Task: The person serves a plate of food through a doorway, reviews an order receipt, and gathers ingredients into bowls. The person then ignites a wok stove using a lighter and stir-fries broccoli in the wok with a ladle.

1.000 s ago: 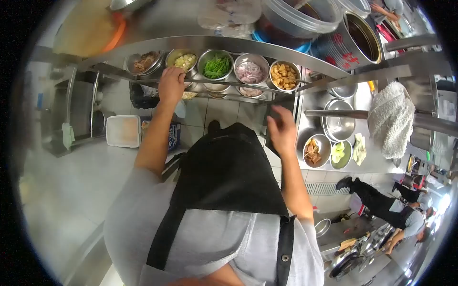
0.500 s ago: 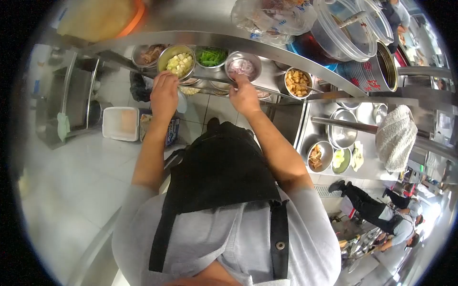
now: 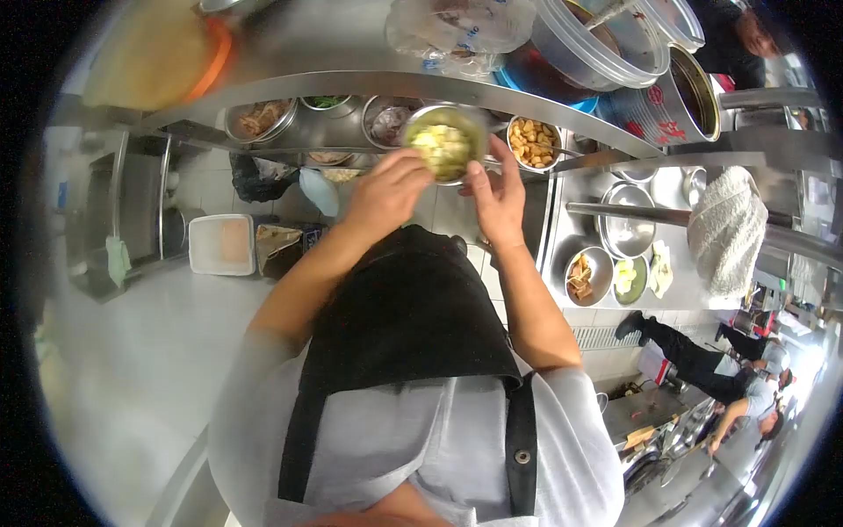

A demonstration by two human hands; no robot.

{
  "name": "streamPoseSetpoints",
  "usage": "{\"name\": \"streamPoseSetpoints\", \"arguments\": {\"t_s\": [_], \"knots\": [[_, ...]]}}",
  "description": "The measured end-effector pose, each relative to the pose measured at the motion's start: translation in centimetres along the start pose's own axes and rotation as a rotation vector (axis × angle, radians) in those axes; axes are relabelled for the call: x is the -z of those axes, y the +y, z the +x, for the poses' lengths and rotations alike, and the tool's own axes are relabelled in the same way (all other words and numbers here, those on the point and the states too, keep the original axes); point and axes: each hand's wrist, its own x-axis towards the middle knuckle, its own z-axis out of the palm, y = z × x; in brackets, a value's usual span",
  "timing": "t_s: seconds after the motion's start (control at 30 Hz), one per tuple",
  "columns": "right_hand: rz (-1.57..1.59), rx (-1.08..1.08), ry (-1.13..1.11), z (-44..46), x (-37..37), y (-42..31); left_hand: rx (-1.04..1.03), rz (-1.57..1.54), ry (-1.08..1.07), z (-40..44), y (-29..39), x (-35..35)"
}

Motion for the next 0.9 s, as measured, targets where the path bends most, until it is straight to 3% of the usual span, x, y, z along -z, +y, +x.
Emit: {"name": "streamPoseSetpoints", "arguments": {"t_s": [0.17,0.23,0.3,0.33,0.37,0.47,0.53,0.63,0.7,0.77,0.8,0.87,0.9], "knots": [[-0.361,0.031,0.218,3.7,3.6,5.9,-0.081,-0.094,0.018,3.4,-0.7,-4.0],[-0.245,-0.050,0.250,4.5,3.1,5.8,-0.090,-0.142,0.035,4.6,-1.4,-3.7],[-0.501,0.063,0.291,5.2,2.8,4.9,0.155,-0.084,0.002,4.6,-4.4,-1.2],[-0.453,0.116,0.283,6.0,3.2,7.2,0.333,0.137,-0.008,3.4,-6.1,-0.7],[-0.432,-0.002,0.224,5.7,2.8,5.0,0.506,0.360,-0.013,2.1,-8.1,-0.5],[-0.689,0.194,0.210,6.4,4.0,5.8,0.408,0.464,0.115,0.3,-12.4,1.0],[-0.897,0.252,0.157,6.6,4.2,4.2,0.484,0.464,-0.082,-0.2,-12.6,1.6],[-0.877,0.382,0.172,6.9,3.3,1.6,0.533,0.397,-0.154,0.0,-12.0,1.9],[-0.884,0.448,0.119,8.9,2.5,3.1,0.517,0.346,-0.153,-0.5,-11.5,1.2],[-1.099,0.209,-0.277,10.7,0.3,2.8,0.484,0.293,-0.155,-0.8,-11.4,0.4],[-1.099,0.202,-0.267,11.8,-0.4,3.8,0.494,0.267,-0.153,-1.1,-11.3,-0.1],[-1.376,0.052,-0.510,13.9,-1.5,6.7,0.488,0.232,-0.155,-1.0,-11.1,-0.6],[-1.377,0.040,-0.492,14.3,-2.0,7.1,0.481,0.254,-0.146,-1.1,-11.0,-0.5]]}}
